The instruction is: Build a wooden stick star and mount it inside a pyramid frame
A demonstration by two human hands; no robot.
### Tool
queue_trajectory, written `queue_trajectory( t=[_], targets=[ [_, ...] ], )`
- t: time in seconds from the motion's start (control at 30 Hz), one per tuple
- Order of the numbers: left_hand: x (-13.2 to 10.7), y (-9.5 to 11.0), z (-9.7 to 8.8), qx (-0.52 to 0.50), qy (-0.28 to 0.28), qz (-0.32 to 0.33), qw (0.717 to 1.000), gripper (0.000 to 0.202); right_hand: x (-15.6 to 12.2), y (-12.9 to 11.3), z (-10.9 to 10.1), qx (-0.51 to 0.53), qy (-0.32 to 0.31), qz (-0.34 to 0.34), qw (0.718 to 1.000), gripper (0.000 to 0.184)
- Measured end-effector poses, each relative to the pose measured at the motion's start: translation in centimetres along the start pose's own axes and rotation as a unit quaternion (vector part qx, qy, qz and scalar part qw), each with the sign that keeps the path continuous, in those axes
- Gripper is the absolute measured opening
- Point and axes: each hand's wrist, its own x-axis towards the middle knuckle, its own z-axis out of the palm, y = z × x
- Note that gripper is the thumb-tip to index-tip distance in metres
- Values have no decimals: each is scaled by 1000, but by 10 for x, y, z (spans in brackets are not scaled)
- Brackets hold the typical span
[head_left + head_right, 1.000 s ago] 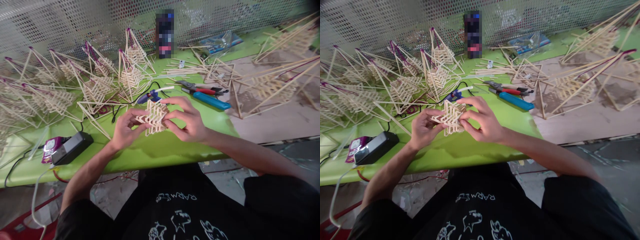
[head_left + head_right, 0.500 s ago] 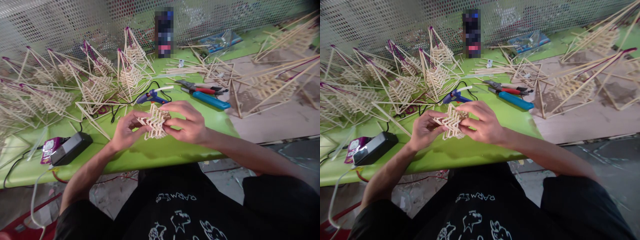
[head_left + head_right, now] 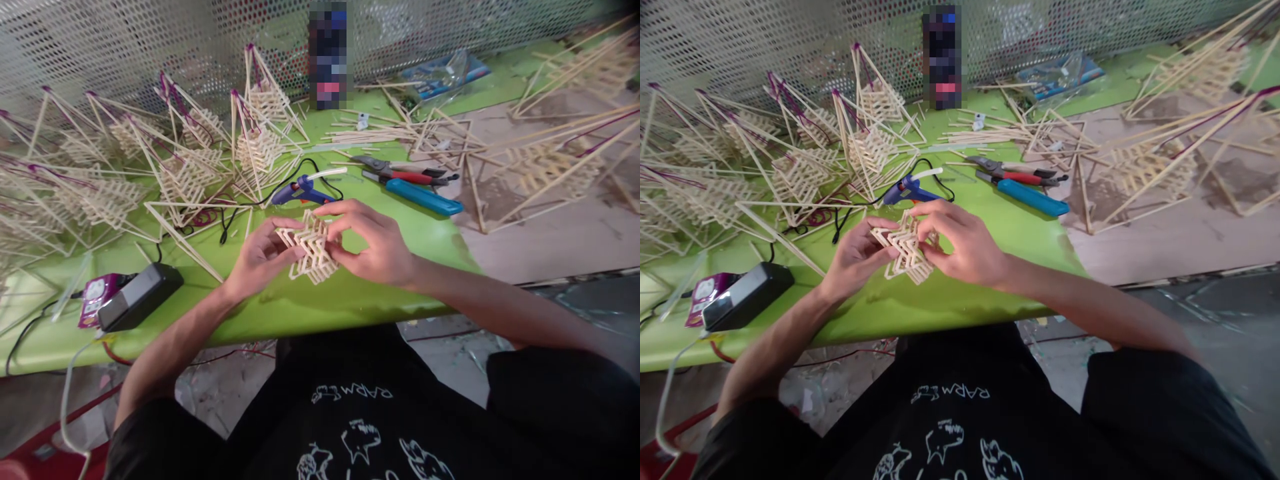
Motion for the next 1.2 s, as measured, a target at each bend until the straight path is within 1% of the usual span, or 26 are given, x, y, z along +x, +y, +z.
queue_trajectory(
  t=[0.1, 0.2, 0.33, 0.5, 0.6, 0.8, 0.97, 1.2],
  targets=[
    [-1, -3, 2, -12, 16, -9, 1000, 32, 0, 3, 1, 20, -22, 22, 999, 13],
    [-1, -6, 4, -24, 26, -7, 999, 34, 0, 7, 2, 12, -14, 5, 1000, 12],
    [-1, -8, 5, -37, 24, -2, 999, 36, 0, 9, 4, -1, 4, -16, 1000, 12],
    [-2, -8, 6, -53, 9, 0, 999, 35, -1, 11, 5, -24, 14, -57, 998, 29],
    [-3, -10, 6, -63, 5, 0, 998, 36, -2, 13, 6, -40, 18, -81, 996, 33],
    [-4, -14, 4, -64, 4, -4, 998, 37, -3, 15, 6, -49, 21, -97, 994, 30],
    [-4, -12, 5, -71, 1, -4, 997, 36, -3, 16, 5, -55, 24, -116, 991, 30],
    [-4, -12, 5, -85, 1, 0, 996, 38, -1, 17, 3, -26, 23, -118, 992, 31]
  ],
)
